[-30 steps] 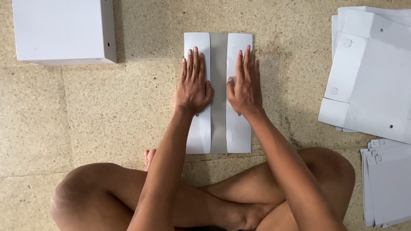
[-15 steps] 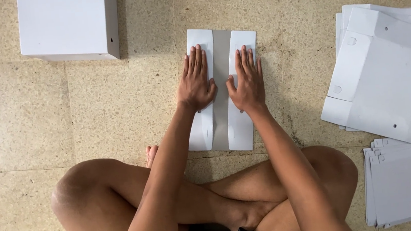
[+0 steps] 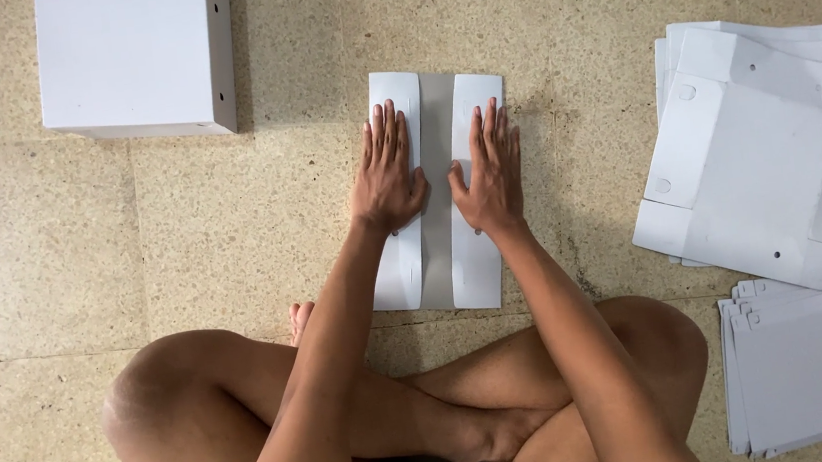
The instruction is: The person folds a flat white cardboard sheet into a box shape by hand. They fold the side flaps up, tuck tabs into slots, and secure the corners to form a finished box.
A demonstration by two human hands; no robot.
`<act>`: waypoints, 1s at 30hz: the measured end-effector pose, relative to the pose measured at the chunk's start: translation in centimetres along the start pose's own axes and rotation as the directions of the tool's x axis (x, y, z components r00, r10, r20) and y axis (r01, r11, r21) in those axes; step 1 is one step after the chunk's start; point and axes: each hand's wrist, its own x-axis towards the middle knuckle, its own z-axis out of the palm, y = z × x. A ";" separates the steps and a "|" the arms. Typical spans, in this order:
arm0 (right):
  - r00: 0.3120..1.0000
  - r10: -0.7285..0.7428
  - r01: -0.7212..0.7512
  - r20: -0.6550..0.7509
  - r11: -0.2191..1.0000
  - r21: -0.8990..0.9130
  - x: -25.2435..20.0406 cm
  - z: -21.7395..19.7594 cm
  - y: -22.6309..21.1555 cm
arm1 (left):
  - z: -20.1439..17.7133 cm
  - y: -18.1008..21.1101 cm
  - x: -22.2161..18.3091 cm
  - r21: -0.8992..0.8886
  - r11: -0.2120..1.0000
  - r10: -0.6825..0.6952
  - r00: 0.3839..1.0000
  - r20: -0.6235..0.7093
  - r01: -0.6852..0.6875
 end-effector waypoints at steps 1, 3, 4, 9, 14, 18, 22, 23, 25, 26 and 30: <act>1.000 0.000 0.000 -0.001 1.000 -0.001 0.0 0.3 0.2 | 0.3 -0.1 -0.1 -0.001 1.000 0.001 1.000 -0.001 -0.001; 0.999 -0.026 0.026 0.033 1.000 -0.017 0.2 0.8 0.5 | 0.8 -0.2 -0.3 0.028 1.000 -0.008 0.999 -0.031 0.009; 0.999 -0.028 0.028 0.030 0.999 -0.018 0.3 0.7 0.5 | 1.8 -0.6 -0.2 0.028 1.000 -0.007 0.999 -0.036 0.008; 0.999 -0.041 0.041 -0.002 0.998 -0.037 0.0 1.2 0.7 | 4.5 -1.3 -0.3 0.037 0.999 0.030 0.968 -0.248 -0.021; 0.953 -0.169 0.134 -0.250 0.979 -0.152 -0.8 3.0 1.5 | 4.6 -1.0 -0.3 0.154 0.988 -0.002 0.986 -0.167 0.028; 0.931 -0.151 0.027 -0.332 0.936 -0.351 -2.1 4.0 0.8 | 3.6 0.9 -0.9 0.438 0.895 -0.050 0.995 -0.085 0.082; 0.951 0.059 -0.147 -0.302 0.950 -0.276 -3.4 4.5 0.8 | 7.4 -0.9 -1.1 0.457 0.889 0.119 0.955 -0.273 0.020; 0.977 0.072 -0.121 -0.201 0.962 -0.244 -3.8 3.4 0.3 | 8.1 -1.2 -0.9 0.445 0.895 0.172 0.944 -0.283 -0.029; 0.991 0.078 -0.100 -0.108 0.971 -0.218 -5.0 1.5 -0.4 | 9.0 -1.8 -1.1 0.430 0.899 0.228 0.925 -0.305 -0.080; 0.994 0.110 -0.108 0.013 0.989 -0.100 -5.8 0.7 -0.7 | 9.1 -2.0 -1.3 0.421 0.899 0.272 0.906 -0.325 -0.119; 0.953 -0.004 -0.106 0.302 0.932 0.346 -11.0 -3.8 -2.1 | 9.8 -2.7 -2.1 0.237 0.961 0.208 0.938 -0.278 -0.142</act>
